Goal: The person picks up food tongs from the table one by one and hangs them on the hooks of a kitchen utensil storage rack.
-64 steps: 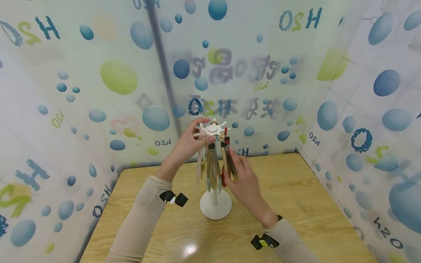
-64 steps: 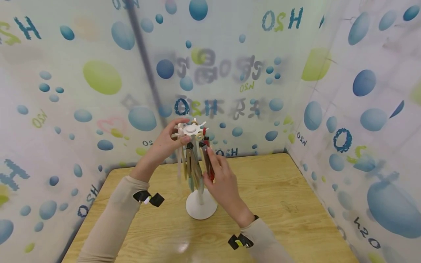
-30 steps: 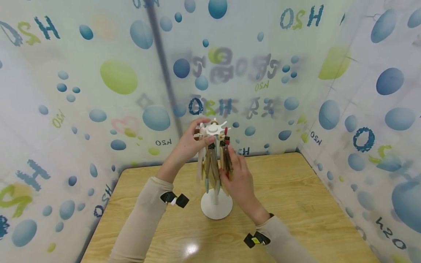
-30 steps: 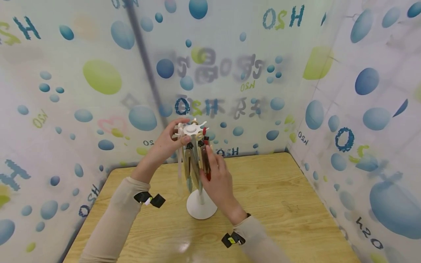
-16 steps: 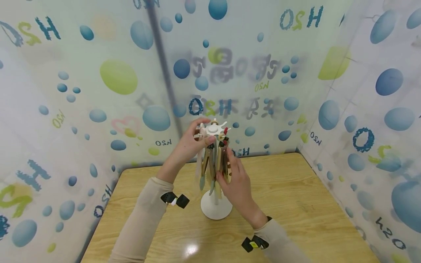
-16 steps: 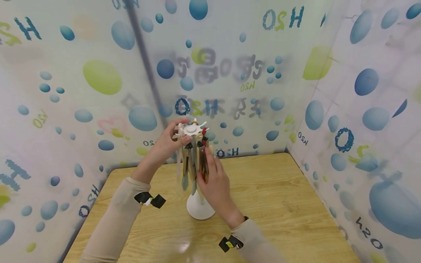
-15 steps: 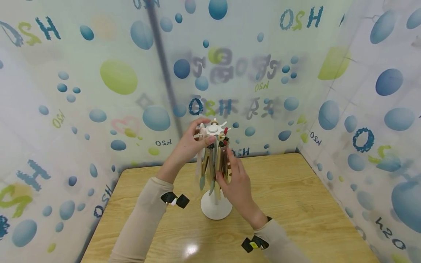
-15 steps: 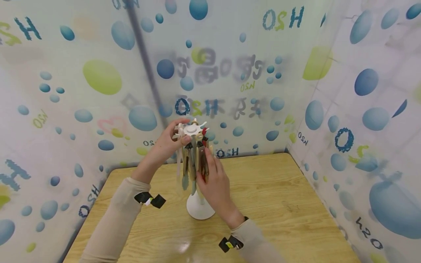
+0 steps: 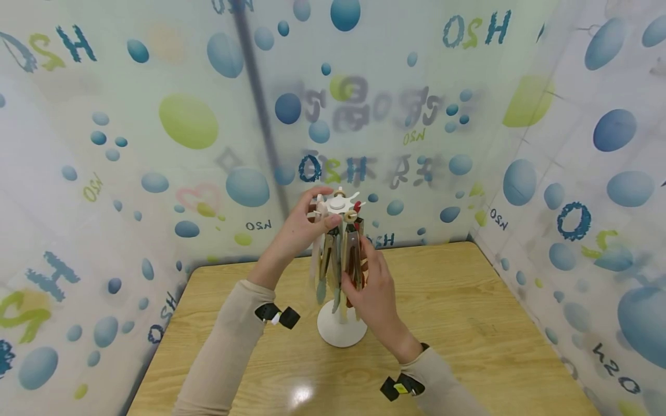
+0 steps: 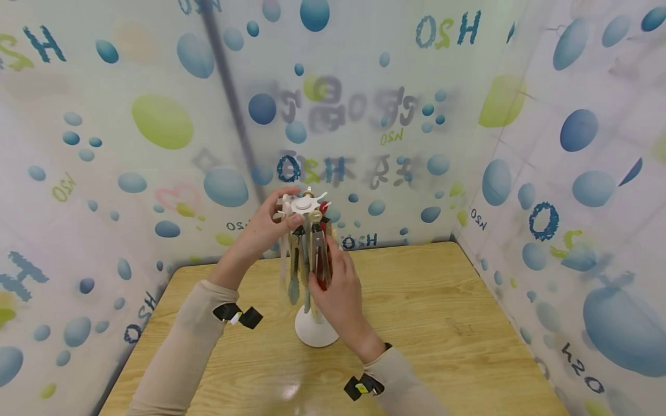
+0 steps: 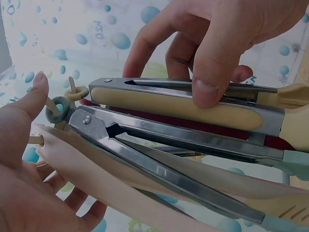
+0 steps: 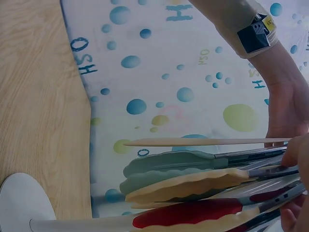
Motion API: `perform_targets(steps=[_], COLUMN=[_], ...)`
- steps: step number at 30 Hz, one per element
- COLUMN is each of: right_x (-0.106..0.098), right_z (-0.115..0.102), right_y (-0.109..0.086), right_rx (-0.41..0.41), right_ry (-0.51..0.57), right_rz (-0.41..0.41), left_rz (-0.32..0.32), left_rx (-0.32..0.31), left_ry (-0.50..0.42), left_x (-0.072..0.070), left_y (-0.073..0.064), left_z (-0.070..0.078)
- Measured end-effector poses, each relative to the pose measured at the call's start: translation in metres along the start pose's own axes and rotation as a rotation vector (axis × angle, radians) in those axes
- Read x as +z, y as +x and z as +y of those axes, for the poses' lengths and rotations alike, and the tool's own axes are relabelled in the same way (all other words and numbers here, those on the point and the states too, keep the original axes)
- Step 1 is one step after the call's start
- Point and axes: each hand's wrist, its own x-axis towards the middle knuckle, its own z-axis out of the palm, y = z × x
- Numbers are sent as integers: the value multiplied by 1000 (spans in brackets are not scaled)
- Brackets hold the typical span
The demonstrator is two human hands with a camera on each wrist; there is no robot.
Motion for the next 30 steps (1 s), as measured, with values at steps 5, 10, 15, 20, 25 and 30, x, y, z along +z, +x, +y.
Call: perform_targets(steps=[5,10,15,20,25,30], right_x=[-2,0,0,0,0,-1], right_z=[-1,0,3,7,12,18], right_y=[1,1,2,4,7,10], right_rx=[21,36,44,35,16,-6], right_ry=[16,2,-11,-37,-39,-38], right_rz=[-2,-16,-24,-34,-38,-53], left_rz=[-1,-3,-9,-4,-1,-3], left_rx=[3,-3,-8,-1,4,11], left_ry=[-9,-9,-2,-12,-7,8], left_x=[-1,-1,-1,0,-1,-1], left_y=[0,-1,0,-1,0,-1], left_z=[0,2,2,2,1,2])
